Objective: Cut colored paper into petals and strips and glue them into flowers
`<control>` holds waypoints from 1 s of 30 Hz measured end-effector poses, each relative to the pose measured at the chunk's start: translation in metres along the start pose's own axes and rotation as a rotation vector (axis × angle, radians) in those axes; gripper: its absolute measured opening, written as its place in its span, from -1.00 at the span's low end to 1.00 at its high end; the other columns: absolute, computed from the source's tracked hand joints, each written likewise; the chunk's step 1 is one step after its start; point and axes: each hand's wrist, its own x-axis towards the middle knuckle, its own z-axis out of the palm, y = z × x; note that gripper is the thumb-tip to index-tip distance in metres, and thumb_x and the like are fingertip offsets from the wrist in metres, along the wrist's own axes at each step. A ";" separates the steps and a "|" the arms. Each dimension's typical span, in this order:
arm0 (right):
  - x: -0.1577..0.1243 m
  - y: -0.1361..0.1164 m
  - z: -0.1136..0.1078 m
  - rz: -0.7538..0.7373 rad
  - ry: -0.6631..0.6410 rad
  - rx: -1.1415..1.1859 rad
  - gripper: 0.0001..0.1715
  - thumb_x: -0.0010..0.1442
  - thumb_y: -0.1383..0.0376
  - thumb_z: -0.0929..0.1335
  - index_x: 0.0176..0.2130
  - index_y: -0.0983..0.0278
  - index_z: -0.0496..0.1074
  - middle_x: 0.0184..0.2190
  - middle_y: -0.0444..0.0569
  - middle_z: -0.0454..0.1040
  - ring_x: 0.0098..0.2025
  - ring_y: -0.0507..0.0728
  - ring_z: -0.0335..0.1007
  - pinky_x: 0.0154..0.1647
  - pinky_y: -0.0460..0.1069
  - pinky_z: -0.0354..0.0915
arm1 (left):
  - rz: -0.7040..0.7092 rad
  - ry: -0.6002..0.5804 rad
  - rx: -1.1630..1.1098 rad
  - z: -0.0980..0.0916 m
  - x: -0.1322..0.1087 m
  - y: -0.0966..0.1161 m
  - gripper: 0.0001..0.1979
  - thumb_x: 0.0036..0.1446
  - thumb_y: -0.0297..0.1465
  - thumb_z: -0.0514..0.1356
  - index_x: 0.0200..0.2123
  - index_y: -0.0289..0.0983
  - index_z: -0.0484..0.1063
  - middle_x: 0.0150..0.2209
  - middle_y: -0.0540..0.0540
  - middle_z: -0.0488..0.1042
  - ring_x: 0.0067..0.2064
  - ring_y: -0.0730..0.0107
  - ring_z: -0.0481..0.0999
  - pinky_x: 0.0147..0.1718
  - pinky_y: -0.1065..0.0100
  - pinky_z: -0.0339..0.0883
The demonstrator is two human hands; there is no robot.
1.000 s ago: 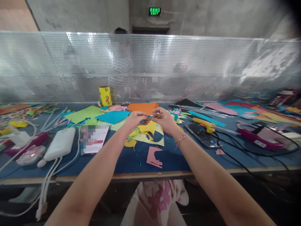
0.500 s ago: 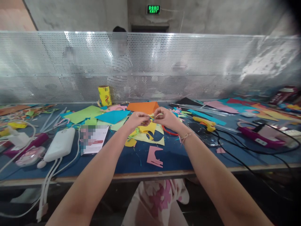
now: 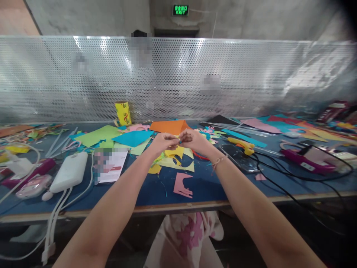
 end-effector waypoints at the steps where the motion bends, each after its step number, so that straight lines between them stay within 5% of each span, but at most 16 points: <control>1: 0.000 0.000 0.000 -0.004 0.006 -0.007 -0.73 -0.14 0.35 0.41 -0.36 0.28 0.30 -0.43 -0.06 0.44 -0.38 0.04 0.39 -0.27 0.01 0.34 | -0.001 0.008 0.014 0.000 0.000 0.000 -0.87 -0.08 -0.39 0.27 -0.47 -0.36 0.47 -0.54 -0.07 0.43 -0.46 0.52 0.43 -0.34 0.37 0.34; 12: 0.001 0.001 0.010 -0.070 0.082 -0.154 -0.77 -0.13 0.39 0.38 -0.37 0.27 0.30 -0.48 -0.09 0.41 -0.43 0.04 0.37 -0.37 -0.02 0.33 | 0.052 0.080 0.124 0.000 0.003 -0.002 -0.86 -0.17 -0.37 0.26 -0.57 -0.35 0.44 -0.64 0.02 0.30 -0.56 0.59 0.24 -0.48 0.43 0.19; 24: -0.001 -0.003 0.012 -0.059 0.066 -0.207 -0.73 -0.15 0.44 0.38 -0.36 0.26 0.29 -0.46 -0.10 0.38 -0.44 0.03 0.36 -0.40 -0.03 0.32 | 0.046 0.081 0.173 0.000 0.004 -0.003 -0.93 -0.16 -0.42 0.22 -0.55 -0.32 0.45 -0.53 -0.02 0.39 -0.44 0.54 0.35 -0.40 0.44 0.27; 30: 0.000 0.001 0.010 -0.078 0.099 -0.213 -0.79 0.00 0.18 0.36 -0.41 0.27 0.32 -0.48 -0.06 0.40 -0.45 0.04 0.33 -0.44 -0.04 0.27 | 0.070 0.101 0.213 0.001 0.002 -0.001 -0.92 -0.11 -0.41 0.21 -0.51 -0.32 0.45 -0.49 -0.04 0.43 -0.42 0.51 0.38 -0.39 0.43 0.29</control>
